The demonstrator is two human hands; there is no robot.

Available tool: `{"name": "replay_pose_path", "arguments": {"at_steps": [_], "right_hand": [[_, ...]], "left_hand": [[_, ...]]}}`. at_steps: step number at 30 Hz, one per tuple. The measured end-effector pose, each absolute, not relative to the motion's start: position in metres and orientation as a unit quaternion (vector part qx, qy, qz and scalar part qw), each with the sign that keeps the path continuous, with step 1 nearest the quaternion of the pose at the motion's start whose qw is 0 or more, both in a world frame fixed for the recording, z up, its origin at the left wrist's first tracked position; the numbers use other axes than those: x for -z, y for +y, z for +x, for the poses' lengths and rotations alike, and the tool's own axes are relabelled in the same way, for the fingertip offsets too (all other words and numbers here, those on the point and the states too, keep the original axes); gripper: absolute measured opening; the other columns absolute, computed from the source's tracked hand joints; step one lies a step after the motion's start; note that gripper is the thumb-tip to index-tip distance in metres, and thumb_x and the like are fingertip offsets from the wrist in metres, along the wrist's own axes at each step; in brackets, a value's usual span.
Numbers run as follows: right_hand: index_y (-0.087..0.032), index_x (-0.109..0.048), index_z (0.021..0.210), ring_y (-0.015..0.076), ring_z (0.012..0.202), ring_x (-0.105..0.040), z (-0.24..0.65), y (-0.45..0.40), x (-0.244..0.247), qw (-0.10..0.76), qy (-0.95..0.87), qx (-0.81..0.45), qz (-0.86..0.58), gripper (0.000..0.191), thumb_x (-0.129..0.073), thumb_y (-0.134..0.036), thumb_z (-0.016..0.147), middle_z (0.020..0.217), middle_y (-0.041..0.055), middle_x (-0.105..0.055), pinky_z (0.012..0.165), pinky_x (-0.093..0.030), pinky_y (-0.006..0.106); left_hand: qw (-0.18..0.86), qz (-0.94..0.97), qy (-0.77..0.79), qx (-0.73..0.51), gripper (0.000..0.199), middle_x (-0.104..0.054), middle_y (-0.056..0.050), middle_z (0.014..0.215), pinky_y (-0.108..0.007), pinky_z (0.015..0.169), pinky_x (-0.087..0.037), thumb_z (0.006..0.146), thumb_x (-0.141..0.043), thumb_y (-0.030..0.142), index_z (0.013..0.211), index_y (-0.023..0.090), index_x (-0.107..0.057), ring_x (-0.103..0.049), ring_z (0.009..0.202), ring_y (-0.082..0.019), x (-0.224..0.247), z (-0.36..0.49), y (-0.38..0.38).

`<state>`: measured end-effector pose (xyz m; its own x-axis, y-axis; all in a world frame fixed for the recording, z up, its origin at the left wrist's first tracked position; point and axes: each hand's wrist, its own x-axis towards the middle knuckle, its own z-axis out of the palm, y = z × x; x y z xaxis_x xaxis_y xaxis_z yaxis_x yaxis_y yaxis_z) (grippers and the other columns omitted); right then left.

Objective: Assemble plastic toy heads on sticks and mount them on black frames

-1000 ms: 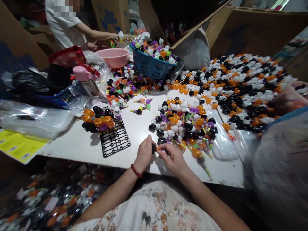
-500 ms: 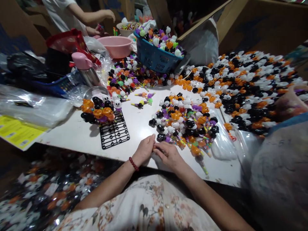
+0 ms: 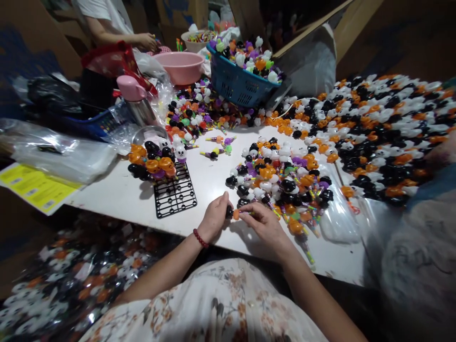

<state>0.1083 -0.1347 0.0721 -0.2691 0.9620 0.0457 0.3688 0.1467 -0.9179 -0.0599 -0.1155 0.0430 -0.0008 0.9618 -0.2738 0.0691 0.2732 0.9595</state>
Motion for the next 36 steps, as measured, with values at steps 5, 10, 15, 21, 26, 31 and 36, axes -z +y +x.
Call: {"name": "replay_pose_path", "arguments": {"at_steps": [5, 10, 15, 21, 26, 31, 36], "right_hand": [[-0.020, -0.064, 0.083, 0.0154, 0.071, -0.060, 0.090, -0.142, -0.066, 0.362, -0.644, -0.461, -0.491, 0.016, -0.061, -0.034, 0.091, 0.077, -0.0002, -0.065, 0.064, -0.048, 0.026], [-0.022, -0.066, 0.088, 0.0181, 0.071, -0.063, 0.097, -0.136, -0.060, 0.359, -0.657, -0.454, -0.482, 0.018, -0.060, -0.038, 0.094, 0.081, 0.0024, -0.067, 0.061, -0.052, 0.028], [-0.024, -0.062, 0.120, 0.0281, 0.103, -0.065, 0.130, -0.117, -0.057, 0.432, -0.700, -0.213, -0.527, 0.026, -0.053, -0.032, 0.098, 0.112, 0.0126, -0.066, 0.086, -0.057, 0.044], [-0.021, -0.055, 0.136, 0.0330, 0.130, -0.047, 0.130, -0.126, -0.039, 0.377, -0.763, 0.042, -0.523, 0.040, -0.052, -0.022, 0.096, 0.137, 0.0165, -0.054, 0.104, -0.045, 0.055], [-0.029, -0.058, 0.138, 0.0359, 0.144, -0.033, 0.100, -0.127, -0.006, 0.246, -0.837, 0.086, -0.480, 0.043, -0.055, -0.024, 0.095, 0.153, 0.0110, -0.046, 0.112, -0.030, 0.058], [-0.034, -0.067, 0.124, 0.0375, 0.141, -0.039, 0.101, -0.094, 0.010, 0.174, -0.838, 0.039, -0.516, 0.033, -0.061, -0.030, 0.092, 0.152, 0.0066, -0.049, 0.112, -0.025, 0.060], [-0.034, -0.068, 0.124, 0.0365, 0.141, -0.039, 0.117, -0.068, -0.001, 0.157, -0.813, -0.007, -0.561, 0.039, -0.062, -0.019, 0.089, 0.158, 0.0056, -0.041, 0.112, -0.028, 0.059]], "left_hand": [[0.527, 0.425, 0.606, -0.417, 0.065, -0.051, 0.000, 0.051, -0.027, 0.045, -0.037, 0.088, -0.034, 0.075, 0.061, 0.020, -0.054, -0.046, 0.045, -0.013, -0.042, -0.048, -0.124], [0.622, 0.361, 0.558, -0.413, 0.062, -0.049, 0.002, 0.051, -0.024, 0.039, -0.030, 0.086, -0.037, 0.078, 0.073, 0.020, -0.054, -0.042, 0.041, -0.012, -0.044, -0.048, -0.123], [0.509, 0.399, 0.570, -0.507, 0.046, -0.060, 0.000, 0.076, -0.024, 0.051, -0.046, 0.091, -0.045, 0.066, 0.091, 0.021, -0.054, -0.054, 0.057, -0.012, -0.047, -0.061, -0.104], [0.349, 0.571, 0.564, -0.483, 0.017, -0.061, -0.009, 0.120, -0.042, 0.106, -0.045, 0.089, -0.055, 0.029, 0.099, 0.021, -0.067, -0.057, 0.118, -0.023, -0.030, -0.065, -0.086], [0.206, 0.584, 0.650, -0.439, 0.025, -0.058, -0.013, 0.124, -0.043, 0.111, -0.040, 0.091, -0.050, 0.021, 0.112, 0.018, -0.062, -0.052, 0.122, -0.025, -0.027, -0.072, -0.025], [0.093, 0.603, 0.726, -0.317, 0.045, -0.049, -0.018, 0.140, -0.045, 0.113, -0.033, 0.083, -0.053, 0.007, 0.127, 0.016, -0.056, -0.035, 0.139, -0.031, -0.036, -0.089, 0.042], [0.117, 0.600, 0.730, -0.307, 0.020, -0.064, -0.017, 0.111, -0.045, 0.103, -0.040, 0.083, -0.054, 0.010, 0.100, 0.014, -0.064, -0.052, 0.119, -0.032, -0.038, -0.099, 0.058]]}}
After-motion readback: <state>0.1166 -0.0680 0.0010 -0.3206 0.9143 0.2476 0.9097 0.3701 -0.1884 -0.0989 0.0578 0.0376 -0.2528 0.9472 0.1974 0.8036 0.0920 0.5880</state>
